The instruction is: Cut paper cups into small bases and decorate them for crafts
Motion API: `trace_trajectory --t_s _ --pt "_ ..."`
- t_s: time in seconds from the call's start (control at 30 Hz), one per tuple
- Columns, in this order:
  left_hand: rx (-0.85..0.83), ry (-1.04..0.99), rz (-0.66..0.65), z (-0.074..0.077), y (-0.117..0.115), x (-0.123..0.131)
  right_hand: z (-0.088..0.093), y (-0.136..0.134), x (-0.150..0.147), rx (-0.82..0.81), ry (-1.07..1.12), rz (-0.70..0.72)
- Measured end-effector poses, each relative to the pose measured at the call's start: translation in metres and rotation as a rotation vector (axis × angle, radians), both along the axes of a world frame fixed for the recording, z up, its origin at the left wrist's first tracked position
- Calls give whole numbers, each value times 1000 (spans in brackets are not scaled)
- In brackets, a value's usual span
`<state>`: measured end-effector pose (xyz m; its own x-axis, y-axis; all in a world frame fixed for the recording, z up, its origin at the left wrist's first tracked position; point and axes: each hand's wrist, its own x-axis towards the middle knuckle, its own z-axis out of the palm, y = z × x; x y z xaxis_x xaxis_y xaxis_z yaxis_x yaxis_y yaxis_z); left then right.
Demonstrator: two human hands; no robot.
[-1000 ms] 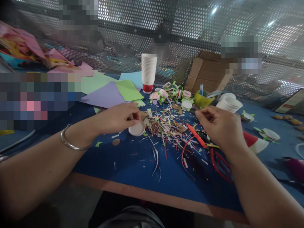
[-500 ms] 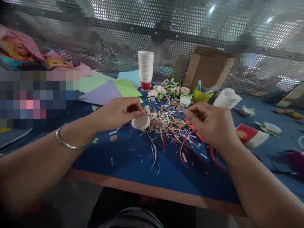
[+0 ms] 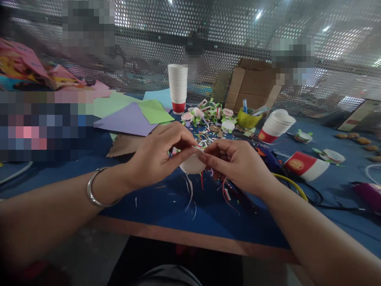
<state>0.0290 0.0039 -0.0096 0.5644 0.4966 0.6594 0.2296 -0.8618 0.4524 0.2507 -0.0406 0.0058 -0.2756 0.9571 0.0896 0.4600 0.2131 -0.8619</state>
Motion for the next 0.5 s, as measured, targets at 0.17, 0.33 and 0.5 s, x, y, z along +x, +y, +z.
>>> trace_trajectory --t_s 0.17,0.33,0.5 --pt "-575 -26 -110 -6 2 -4 -1 0 1 66 6 -55" --pt "-768 -66 -142 -5 3 -3 4 0 -2 101 -32 -84" --pt "-771 -171 -18 6 3 -5 13 2 19 252 -135 -210"
